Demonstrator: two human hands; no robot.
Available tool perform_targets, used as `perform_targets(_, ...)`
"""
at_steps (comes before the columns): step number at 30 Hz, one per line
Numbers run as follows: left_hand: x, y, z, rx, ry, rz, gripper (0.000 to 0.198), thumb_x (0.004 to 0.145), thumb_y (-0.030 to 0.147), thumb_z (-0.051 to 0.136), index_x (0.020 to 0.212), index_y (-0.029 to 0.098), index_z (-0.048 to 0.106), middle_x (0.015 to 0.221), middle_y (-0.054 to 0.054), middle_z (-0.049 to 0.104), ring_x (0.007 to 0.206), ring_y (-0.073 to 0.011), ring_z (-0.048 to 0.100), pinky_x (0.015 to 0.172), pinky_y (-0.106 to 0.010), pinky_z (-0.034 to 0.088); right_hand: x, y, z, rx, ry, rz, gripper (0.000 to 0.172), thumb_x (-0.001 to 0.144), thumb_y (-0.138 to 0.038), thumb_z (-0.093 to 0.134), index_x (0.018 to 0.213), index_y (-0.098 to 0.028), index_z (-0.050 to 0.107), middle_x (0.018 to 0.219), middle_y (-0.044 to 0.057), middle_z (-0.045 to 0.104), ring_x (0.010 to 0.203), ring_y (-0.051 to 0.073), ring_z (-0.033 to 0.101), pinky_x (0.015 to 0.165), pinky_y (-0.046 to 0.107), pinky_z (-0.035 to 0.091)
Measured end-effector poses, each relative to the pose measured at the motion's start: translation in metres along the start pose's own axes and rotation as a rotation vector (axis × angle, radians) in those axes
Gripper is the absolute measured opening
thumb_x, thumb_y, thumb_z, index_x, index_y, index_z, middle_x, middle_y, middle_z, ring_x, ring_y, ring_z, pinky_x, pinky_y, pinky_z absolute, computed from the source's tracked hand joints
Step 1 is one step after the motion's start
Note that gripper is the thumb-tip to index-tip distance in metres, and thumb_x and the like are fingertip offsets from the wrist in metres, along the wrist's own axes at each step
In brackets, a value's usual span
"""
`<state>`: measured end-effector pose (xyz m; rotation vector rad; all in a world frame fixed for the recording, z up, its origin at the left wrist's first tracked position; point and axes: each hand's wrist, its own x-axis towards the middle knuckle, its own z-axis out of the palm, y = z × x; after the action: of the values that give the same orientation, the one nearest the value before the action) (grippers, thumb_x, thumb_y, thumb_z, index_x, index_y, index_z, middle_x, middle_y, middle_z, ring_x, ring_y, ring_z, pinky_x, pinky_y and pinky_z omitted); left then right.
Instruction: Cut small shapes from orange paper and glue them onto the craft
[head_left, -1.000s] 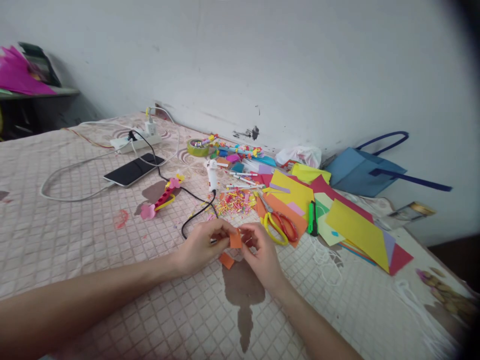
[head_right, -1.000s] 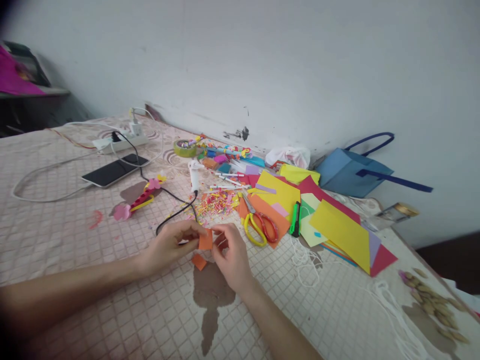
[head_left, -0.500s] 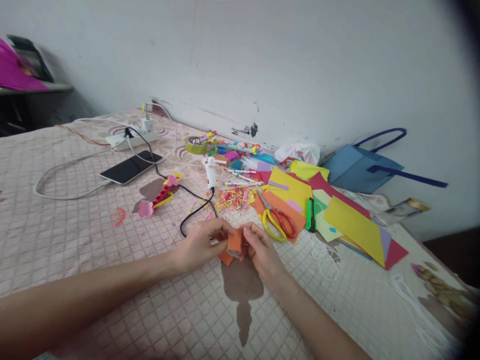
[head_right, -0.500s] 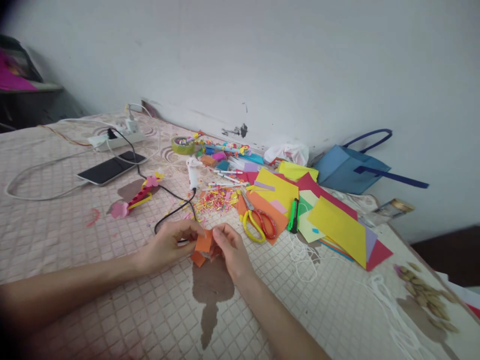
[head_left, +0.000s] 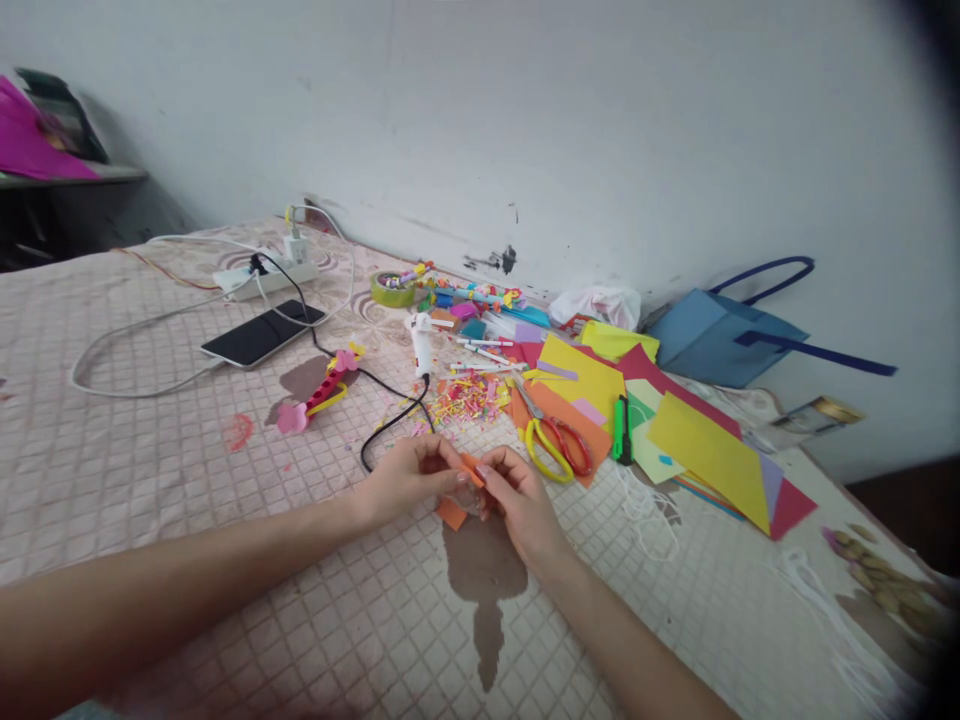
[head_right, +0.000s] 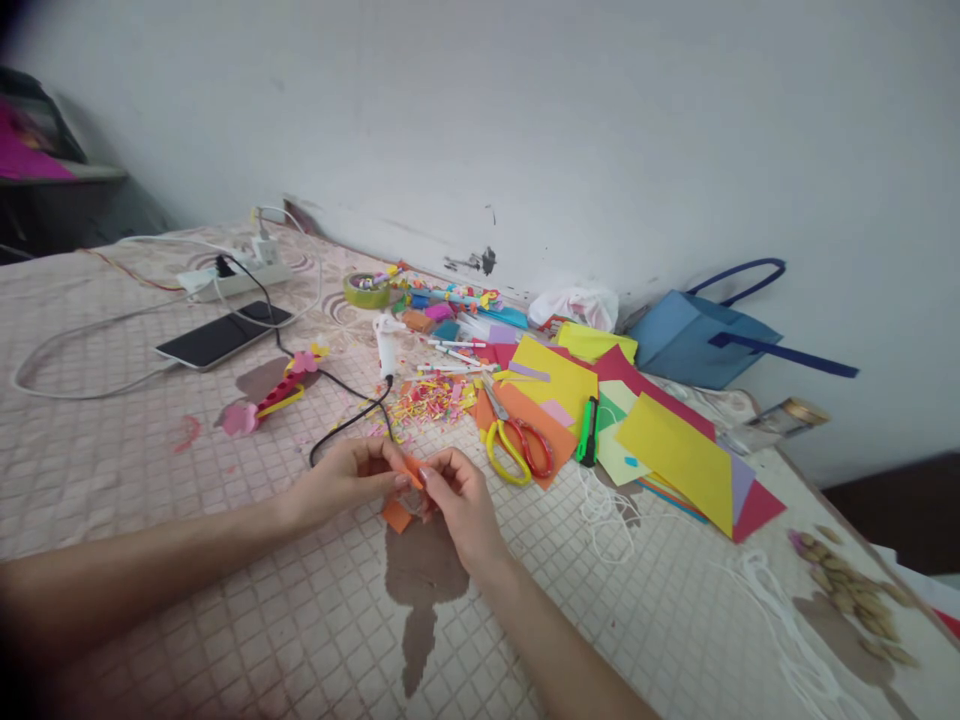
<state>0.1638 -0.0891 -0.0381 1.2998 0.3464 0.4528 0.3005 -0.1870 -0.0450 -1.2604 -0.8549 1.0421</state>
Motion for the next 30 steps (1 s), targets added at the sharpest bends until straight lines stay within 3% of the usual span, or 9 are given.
perform_targets(16,0.0033,-0.0074,-0.005,-0.19,0.136,-0.109,0.021,0.067,0.027,0.073,0.07,0.011,0.06,0.065,-0.002,0.067,0.059,-0.0112,0.061,0.059,-0.023,0.046,-0.0034,-0.0006,0.0019,-0.04,-0.046,-0.043,0.013,0.083,-0.031,0.058,0.078,-0.019,0.056,0.061,-0.005,0.057,0.05,0.008,0.053,0.044,0.018,0.045)
perform_targets(22,0.0016,-0.0039,-0.0031,-0.131,0.163,-0.091,0.023,0.068,0.029,0.072,0.071,0.012,0.057,0.065,-0.002,0.066,0.058,-0.0109,0.06,0.059,-0.023,0.045,-0.0042,-0.0019,0.0033,-0.052,-0.065,-0.034,0.014,0.083,-0.032,0.058,0.079,-0.019,0.056,0.062,-0.004,0.058,0.05,0.008,0.053,0.045,0.018,0.045)
perform_targets(27,0.0012,-0.0019,-0.0025,-0.061,0.173,-0.054,0.024,0.068,0.03,0.072,0.068,0.013,0.055,0.062,-0.001,0.065,0.055,-0.0098,0.057,0.056,-0.022,0.045,-0.0053,-0.0035,0.0052,-0.052,-0.062,-0.035,0.028,0.087,-0.042,0.05,0.075,-0.018,0.056,0.067,-0.002,0.059,0.05,0.009,0.054,0.043,0.02,0.045)
perform_targets(30,0.0011,-0.0024,-0.0025,-0.015,0.182,-0.042,0.025,0.068,0.03,0.072,0.068,0.013,0.054,0.062,-0.001,0.065,0.054,-0.01,0.058,0.054,-0.022,0.044,-0.006,-0.0037,0.0054,-0.079,-0.075,-0.031,0.025,0.084,-0.041,0.056,0.075,-0.018,0.056,0.062,-0.003,0.058,0.05,0.009,0.053,0.044,0.019,0.043)
